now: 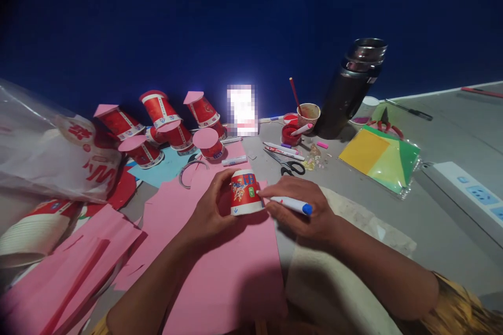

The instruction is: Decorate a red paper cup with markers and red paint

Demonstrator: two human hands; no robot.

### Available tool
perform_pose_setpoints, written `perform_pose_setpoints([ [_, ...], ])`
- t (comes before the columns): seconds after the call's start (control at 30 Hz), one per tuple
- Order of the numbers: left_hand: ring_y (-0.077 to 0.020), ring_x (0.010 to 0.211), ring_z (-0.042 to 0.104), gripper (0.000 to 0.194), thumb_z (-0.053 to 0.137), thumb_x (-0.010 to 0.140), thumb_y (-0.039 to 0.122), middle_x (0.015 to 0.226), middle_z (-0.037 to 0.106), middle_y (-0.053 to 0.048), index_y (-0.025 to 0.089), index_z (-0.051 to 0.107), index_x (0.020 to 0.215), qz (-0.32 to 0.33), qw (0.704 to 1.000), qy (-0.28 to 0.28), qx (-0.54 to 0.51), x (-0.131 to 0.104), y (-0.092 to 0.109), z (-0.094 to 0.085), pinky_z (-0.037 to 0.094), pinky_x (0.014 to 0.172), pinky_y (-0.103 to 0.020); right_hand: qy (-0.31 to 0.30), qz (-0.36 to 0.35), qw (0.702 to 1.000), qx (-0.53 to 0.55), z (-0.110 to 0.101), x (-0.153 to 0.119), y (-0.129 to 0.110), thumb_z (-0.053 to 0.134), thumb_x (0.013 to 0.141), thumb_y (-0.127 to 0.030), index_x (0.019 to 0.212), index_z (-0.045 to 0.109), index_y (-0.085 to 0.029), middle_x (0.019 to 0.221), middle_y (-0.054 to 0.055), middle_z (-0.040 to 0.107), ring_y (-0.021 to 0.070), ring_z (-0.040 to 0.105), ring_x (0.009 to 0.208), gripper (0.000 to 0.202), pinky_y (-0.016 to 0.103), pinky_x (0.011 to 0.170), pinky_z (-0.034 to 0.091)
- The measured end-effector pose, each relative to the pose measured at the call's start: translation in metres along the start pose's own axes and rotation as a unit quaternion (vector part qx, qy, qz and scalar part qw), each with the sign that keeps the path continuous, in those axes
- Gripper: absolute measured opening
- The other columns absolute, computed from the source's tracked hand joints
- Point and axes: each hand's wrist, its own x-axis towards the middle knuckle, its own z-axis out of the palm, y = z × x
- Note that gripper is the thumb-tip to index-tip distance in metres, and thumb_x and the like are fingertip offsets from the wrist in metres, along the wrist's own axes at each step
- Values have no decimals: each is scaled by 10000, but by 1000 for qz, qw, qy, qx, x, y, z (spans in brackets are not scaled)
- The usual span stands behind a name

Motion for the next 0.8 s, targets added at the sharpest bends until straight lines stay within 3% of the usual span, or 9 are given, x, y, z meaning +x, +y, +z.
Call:
perform_pose_setpoints([
  [0.13,-358,1306,641,767,899,675,180,1418,609,-118,263,528,1341,3,1000,3,1,0,1,1,594,1031,-484,10,6,999,45,5,0,-10,676,935,-120,1085,793,-230,800,56,819,211,732,639,220,340,613,590],
  [0.3,-350,1286,650,795,939,674,239,1408,601,-118,263,517,1348,22,1000,6,16,1,0,2,589,1039,-479,-19,33,998,52,8,2,-16,660,915,-104,928,736,-212,693,29,741,175,673,584,133,290,552,533],
  [0.63,-334,1280,652,817,955,665,249,1396,605,-123,242,520,1357,25,999,5,18,1,-2,2,581,1056,-459,-24,-3,999,28,10,1,-13,646,931,-84,965,716,-209,759,43,762,179,681,636,148,311,621,544],
  [0.8,-326,1263,665,816,956,679,257,1394,620,-135,234,514,1365,21,1000,0,19,1,-4,1,595,1025,-455,-52,-10,998,19,8,4,-14,621,953,-101,915,687,-196,695,32,714,162,637,588,122,280,563,490],
])
